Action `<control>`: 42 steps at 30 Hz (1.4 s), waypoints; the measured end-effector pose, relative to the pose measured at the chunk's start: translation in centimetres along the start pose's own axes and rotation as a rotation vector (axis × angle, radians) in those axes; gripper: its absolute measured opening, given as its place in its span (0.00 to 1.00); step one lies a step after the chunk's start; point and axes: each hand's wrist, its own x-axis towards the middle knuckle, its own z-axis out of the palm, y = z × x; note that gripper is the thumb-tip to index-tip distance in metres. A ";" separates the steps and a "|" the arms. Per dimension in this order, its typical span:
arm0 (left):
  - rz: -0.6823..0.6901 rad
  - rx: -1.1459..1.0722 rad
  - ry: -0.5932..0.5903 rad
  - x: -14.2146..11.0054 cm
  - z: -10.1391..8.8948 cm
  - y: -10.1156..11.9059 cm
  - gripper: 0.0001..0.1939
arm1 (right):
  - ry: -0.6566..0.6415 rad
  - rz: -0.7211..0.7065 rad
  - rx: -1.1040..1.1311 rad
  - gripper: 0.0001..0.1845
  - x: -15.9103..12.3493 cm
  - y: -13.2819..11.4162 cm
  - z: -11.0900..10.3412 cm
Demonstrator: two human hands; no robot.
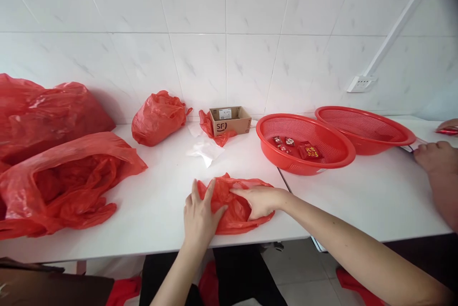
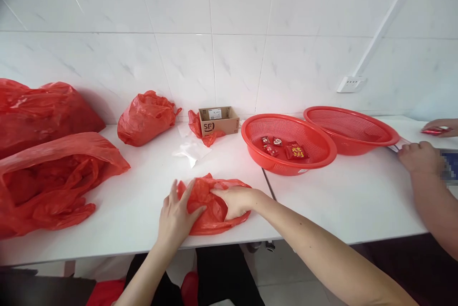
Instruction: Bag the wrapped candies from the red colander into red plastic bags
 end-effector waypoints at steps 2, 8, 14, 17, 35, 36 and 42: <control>0.064 -0.010 -0.118 1.5 -1.0 -1.0 0.33 | 0.002 0.006 -0.019 0.57 -0.4 -0.1 0.0; -0.043 0.070 -0.143 2.3 -5.5 -5.3 0.27 | -0.036 0.125 0.050 0.42 -1.4 2.2 -1.9; -0.127 -0.490 -0.368 0.0 -7.3 -4.9 0.18 | -0.043 0.160 0.026 0.47 -1.3 3.4 -3.5; -0.309 -1.017 -0.385 -0.2 -7.4 -3.8 0.16 | 0.060 0.148 -0.066 0.56 -1.8 2.5 -2.7; -0.831 -1.604 -0.075 -0.5 -6.6 -5.2 0.13 | 0.034 0.046 -0.081 0.47 -3.5 1.5 -2.3; -0.855 -1.549 -0.087 -0.4 -6.4 -5.5 0.08 | 0.031 0.031 -0.041 0.44 -4.5 0.9 -3.0; -0.682 -1.190 -0.123 -1.0 -5.5 -6.7 0.21 | 0.286 -0.220 0.290 0.35 -12.1 0.6 -8.3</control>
